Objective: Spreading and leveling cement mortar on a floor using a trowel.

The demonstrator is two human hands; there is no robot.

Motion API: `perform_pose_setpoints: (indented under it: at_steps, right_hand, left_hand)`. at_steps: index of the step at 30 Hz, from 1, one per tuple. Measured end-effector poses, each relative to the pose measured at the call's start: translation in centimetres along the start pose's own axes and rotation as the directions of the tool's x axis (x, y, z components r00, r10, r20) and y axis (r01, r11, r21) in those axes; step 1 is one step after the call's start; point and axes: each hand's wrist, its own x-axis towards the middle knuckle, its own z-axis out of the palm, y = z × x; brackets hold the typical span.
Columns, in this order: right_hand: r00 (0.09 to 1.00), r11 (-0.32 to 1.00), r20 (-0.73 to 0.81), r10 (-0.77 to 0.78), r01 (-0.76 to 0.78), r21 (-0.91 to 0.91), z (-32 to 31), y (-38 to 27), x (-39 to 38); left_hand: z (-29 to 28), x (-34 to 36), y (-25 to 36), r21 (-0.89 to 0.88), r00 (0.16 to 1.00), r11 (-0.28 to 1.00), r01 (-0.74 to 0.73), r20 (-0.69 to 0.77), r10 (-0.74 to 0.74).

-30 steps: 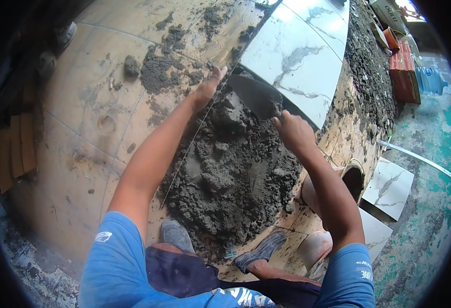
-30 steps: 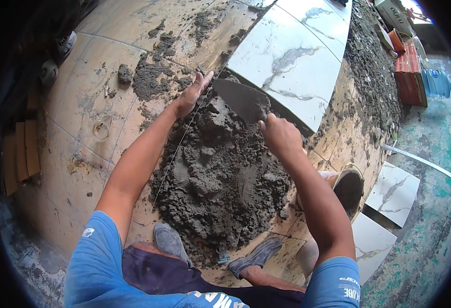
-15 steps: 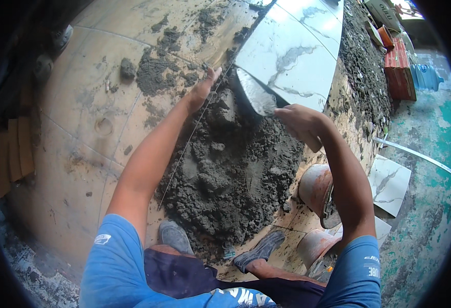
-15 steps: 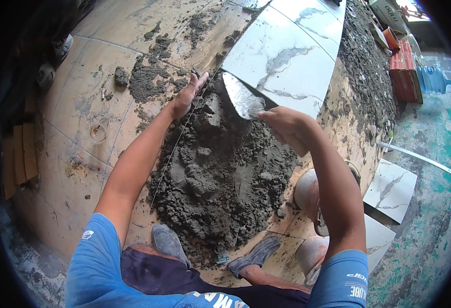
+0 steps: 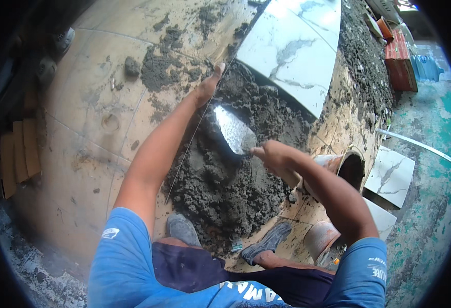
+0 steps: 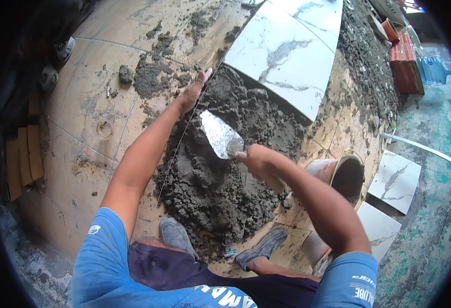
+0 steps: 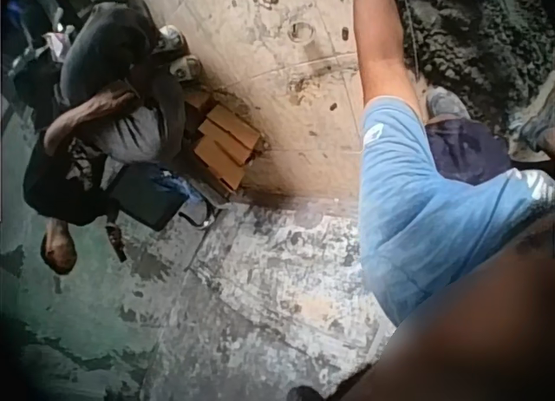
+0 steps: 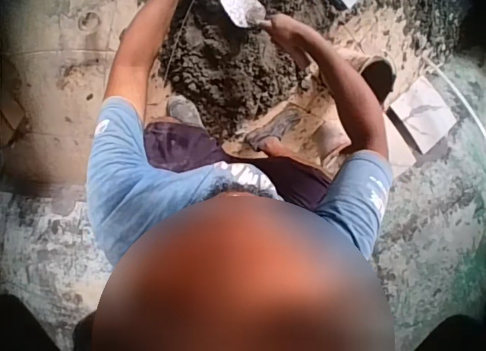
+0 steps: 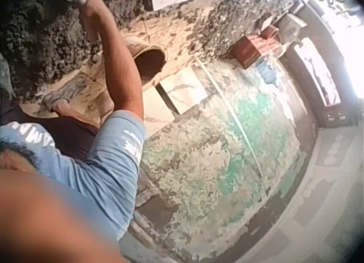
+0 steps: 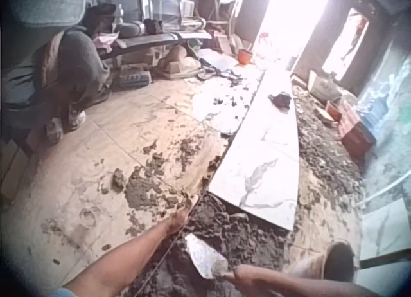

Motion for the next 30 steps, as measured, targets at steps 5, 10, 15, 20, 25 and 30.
perform_pose_setpoints:
  at_steps: [5, 10, 15, 20, 25, 30]
  right_hand:
    - [0.994, 0.979, -0.077, -0.079, 0.091, 0.182, -2.9, 0.4, -5.0]
    - [0.985, 0.991, -0.155, -0.079, 0.095, 0.093, -9.5, 0.2, 0.2]
    - [0.999, 0.999, -0.021, -0.046, 0.045, -0.031, -6.6, -1.7, 1.3]
    - [0.998, 0.998, 0.039, -0.054, 0.055, -0.004, -2.0, -1.8, 0.7]
    - [0.996, 0.976, 0.052, -0.075, 0.063, 0.206, 0.6, 0.4, -1.0]
    - [0.994, 0.987, -0.006, -0.110, 0.110, 0.117, 4.5, -0.5, 1.0]
  left_hand:
    - [-2.8, -2.9, -0.2, -0.011, 0.993, 0.993, 0.114, -0.027, -0.114]
    - [-0.7, -2.8, -1.1, -0.117, 0.993, 0.989, 0.092, 0.082, -0.083]
    - [-0.5, -3.3, -1.2, -0.150, 0.992, 0.986, 0.076, 0.108, -0.060]
    - [-1.0, -4.6, -1.2, -0.104, 0.993, 0.993, 0.053, 0.112, -0.041]
    - [-0.7, -8.5, 0.9, 0.061, 0.956, 0.968, 0.243, 0.153, -0.249]
    - [-0.3, -10.3, -2.2, 0.003, 0.992, 0.995, 0.098, 0.082, -0.098]
